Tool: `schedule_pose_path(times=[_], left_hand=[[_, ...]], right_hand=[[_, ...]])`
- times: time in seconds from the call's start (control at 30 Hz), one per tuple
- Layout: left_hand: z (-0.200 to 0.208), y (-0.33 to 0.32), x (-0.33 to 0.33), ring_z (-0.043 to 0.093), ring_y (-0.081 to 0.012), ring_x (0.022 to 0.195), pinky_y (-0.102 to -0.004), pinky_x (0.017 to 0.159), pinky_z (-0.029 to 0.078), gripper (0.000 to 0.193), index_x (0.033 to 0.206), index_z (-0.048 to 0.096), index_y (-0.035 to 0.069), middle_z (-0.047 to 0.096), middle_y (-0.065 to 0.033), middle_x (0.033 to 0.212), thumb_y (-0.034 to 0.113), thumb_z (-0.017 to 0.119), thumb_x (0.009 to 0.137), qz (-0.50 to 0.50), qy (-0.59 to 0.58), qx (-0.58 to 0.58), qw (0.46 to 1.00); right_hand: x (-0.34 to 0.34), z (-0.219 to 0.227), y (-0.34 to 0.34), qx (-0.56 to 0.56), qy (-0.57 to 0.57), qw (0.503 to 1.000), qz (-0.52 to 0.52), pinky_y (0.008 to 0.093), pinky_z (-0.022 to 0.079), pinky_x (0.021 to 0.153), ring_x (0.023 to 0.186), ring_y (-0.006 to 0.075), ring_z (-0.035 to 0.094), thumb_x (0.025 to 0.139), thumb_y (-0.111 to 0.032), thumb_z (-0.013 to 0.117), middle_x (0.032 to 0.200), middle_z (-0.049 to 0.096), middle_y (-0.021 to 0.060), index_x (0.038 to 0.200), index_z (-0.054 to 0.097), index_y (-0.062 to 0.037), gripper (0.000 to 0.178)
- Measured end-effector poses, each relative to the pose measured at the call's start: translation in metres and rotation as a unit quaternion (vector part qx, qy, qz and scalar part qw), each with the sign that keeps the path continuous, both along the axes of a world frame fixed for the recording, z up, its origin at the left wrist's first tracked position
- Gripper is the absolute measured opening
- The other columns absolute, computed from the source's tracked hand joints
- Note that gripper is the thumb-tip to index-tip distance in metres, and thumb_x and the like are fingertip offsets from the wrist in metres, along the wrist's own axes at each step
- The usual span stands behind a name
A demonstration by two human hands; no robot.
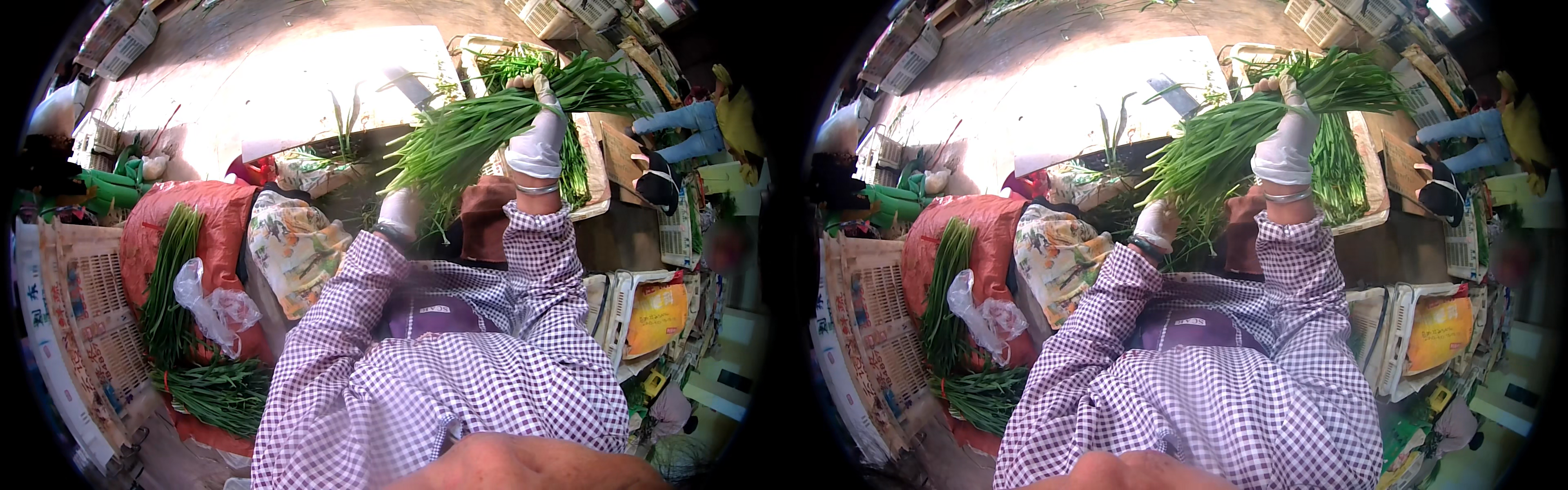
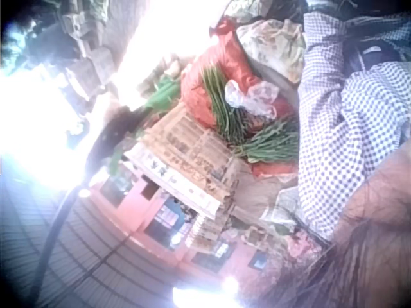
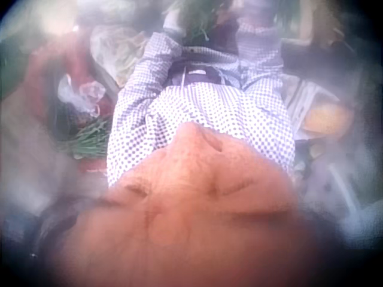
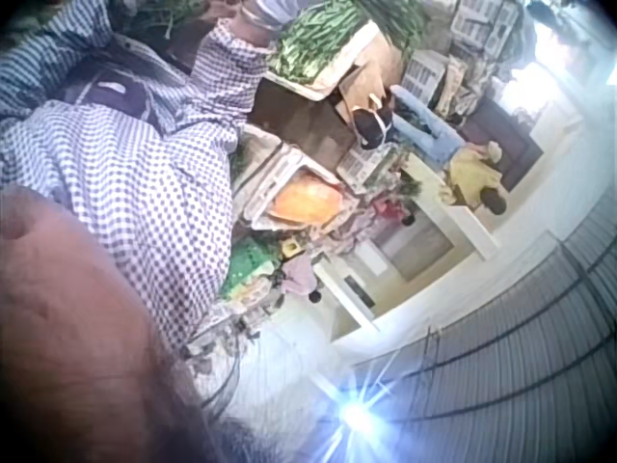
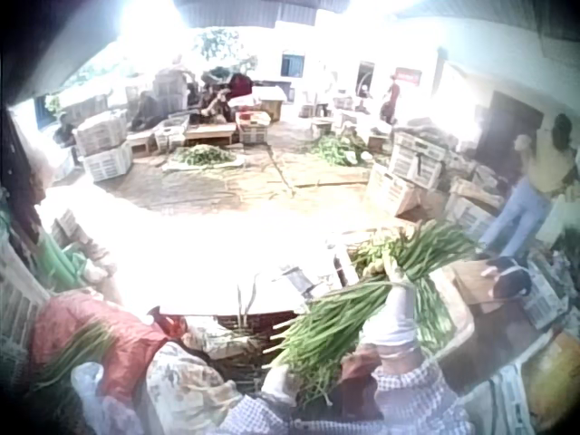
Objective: The person picks up bunches of green vegetables, aligns them on a wooden board, trims the ends with a cleaver, and secures them with a red band before placing them into a plastic crate.
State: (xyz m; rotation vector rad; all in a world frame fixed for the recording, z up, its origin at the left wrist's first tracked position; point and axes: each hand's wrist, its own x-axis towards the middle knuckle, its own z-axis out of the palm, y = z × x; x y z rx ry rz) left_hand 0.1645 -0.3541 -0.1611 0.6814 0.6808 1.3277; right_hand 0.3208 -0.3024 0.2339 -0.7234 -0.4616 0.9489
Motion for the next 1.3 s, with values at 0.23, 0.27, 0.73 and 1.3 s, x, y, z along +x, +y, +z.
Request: schedule_pose_path(times=[0.23, 0.27, 0.73, 1.3], left_hand=[[0.199, -0.005, -0.019, 0.046, -0.0058, 0.050, -0.0160, 0.040, 0.038, 0.010, 0.102, 0.059, 0.011, 0.060, 0.0030, 0.081, 0.011, 0.053, 0.094, -0.015, -0.063, -0.433, 0.899], [0.220, -0.008, -0.018, 0.045, -0.0051, 0.047, -0.0152, 0.038, 0.036, 0.009, 0.100, 0.060, 0.012, 0.060, 0.0034, 0.080, 0.012, 0.054, 0.094, 0.003, -0.063, -0.447, 0.893], [-0.042, -0.001, -0.078, 0.049, -0.0102, 0.049, -0.0243, 0.042, 0.036, 0.018, 0.101, 0.063, 0.010, 0.058, 0.0021, 0.070, 0.024, 0.059, 0.092, -0.130, 0.118, -0.342, 0.923], [0.226, -0.031, -0.028, 0.053, -0.0098, 0.072, -0.0168, 0.050, 0.042, 0.064, 0.137, 0.038, 0.007, 0.056, -0.0062, 0.102, 0.021, 0.070, 0.083, -0.286, -0.335, -0.065, 0.895]], right_hand=[[0.016, -0.014, 0.002, -0.019, -0.004, 1.000, -0.015, 0.0303, 0.052, 0.062, 0.066, 0.0180, 0.062, 0.088, -0.012, 0.062, 0.075, 0.064, 0.0092, 0.084, 0.061, 0.0003, 0.013], [0.015, -0.014, 0.002, -0.026, -0.016, 0.999, -0.013, 0.0299, 0.052, 0.061, 0.065, 0.0178, 0.062, 0.088, -0.012, 0.062, 0.075, 0.064, 0.0093, 0.084, 0.062, 0.0008, 0.013], [0.050, 0.060, -0.004, 0.087, 0.024, 0.994, -0.059, 0.0343, 0.052, 0.077, 0.076, 0.0192, 0.060, 0.091, -0.013, 0.060, 0.079, 0.062, 0.0082, 0.086, 0.060, 0.0001, 0.014], [0.131, -0.022, 0.023, 0.011, 0.138, 0.988, 0.064, 0.0450, 0.053, 0.081, 0.082, 0.0298, 0.063, 0.092, -0.013, 0.052, 0.083, 0.066, 0.0135, 0.085, 0.061, -0.0021, 0.016]])
